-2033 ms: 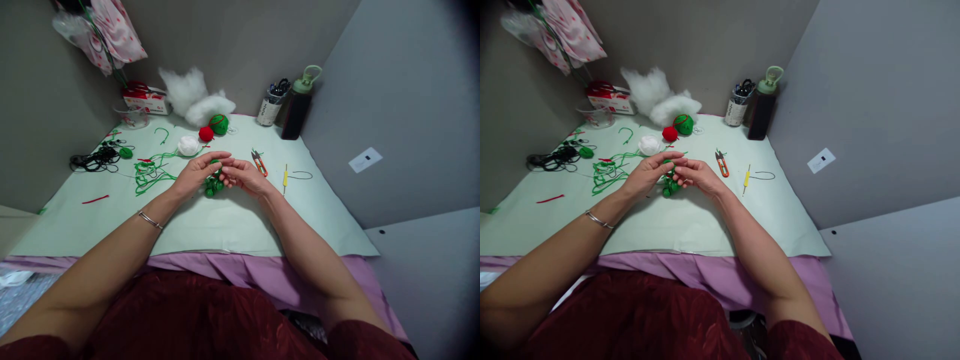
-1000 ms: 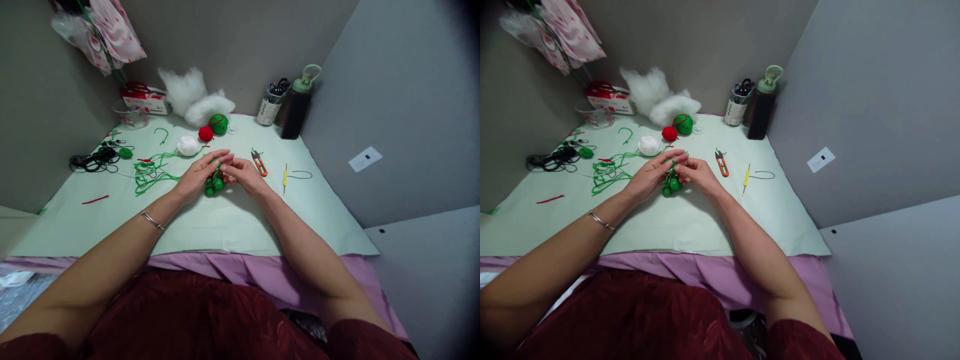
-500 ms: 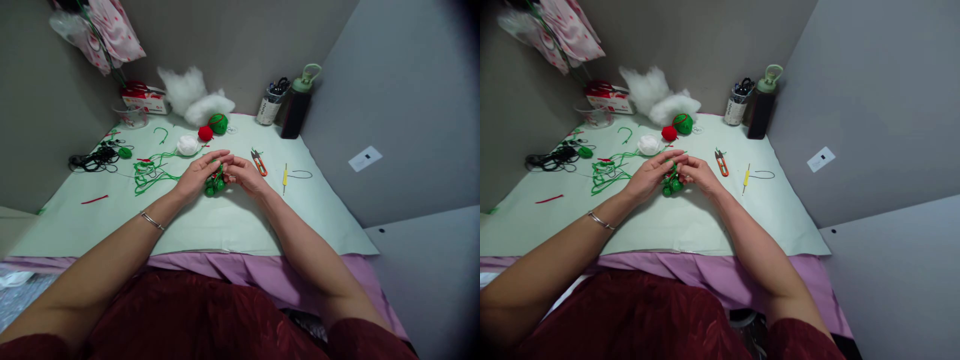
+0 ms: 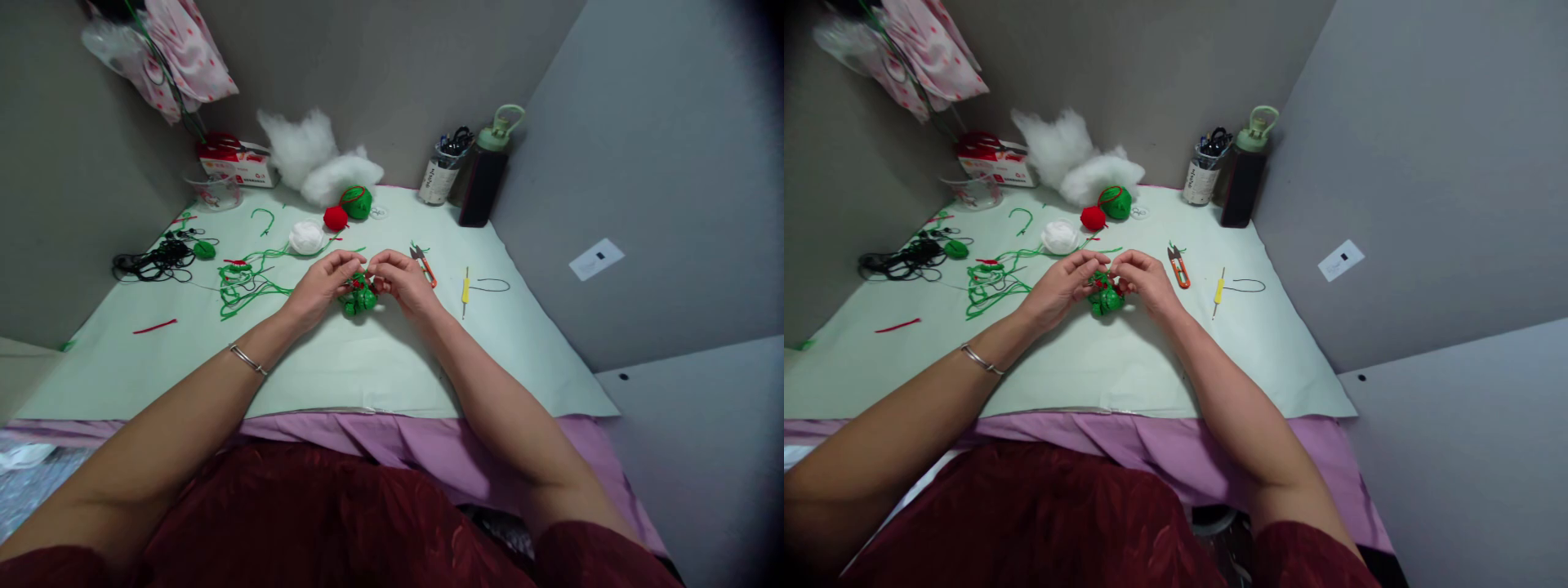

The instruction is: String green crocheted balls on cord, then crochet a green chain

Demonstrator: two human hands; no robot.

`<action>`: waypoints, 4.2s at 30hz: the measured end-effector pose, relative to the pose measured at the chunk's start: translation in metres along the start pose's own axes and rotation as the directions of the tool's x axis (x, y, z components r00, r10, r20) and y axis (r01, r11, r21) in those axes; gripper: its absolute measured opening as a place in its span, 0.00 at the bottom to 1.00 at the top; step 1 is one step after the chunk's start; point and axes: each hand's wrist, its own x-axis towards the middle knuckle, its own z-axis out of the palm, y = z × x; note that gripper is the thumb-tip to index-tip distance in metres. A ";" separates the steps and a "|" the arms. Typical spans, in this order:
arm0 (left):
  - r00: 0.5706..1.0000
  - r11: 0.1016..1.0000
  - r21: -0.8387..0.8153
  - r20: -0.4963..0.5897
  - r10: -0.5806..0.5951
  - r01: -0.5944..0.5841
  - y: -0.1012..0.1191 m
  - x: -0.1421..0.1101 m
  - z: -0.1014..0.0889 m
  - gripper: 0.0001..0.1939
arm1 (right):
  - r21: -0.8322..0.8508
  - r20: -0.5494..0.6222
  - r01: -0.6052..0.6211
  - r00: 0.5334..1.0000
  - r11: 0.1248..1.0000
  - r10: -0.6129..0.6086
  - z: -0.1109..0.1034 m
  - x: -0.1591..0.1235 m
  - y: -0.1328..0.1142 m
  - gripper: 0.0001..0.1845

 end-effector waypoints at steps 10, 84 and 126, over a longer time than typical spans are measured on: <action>0.979 0.980 -0.106 0.139 -0.151 0.166 0.006 -0.001 0.001 0.17 | 0.253 -0.116 -0.060 0.989 0.966 0.092 -0.008 0.003 -0.009 0.12; 0.960 0.899 -0.337 0.126 -0.249 0.278 0.003 0.009 -0.009 0.14 | 0.199 -0.172 0.092 0.983 0.976 -0.058 -0.006 0.001 -0.010 0.19; 0.972 0.868 -0.439 0.146 -0.186 0.232 0.010 0.006 -0.009 0.10 | 0.239 -0.126 -0.039 0.989 0.970 0.071 -0.012 0.004 -0.004 0.22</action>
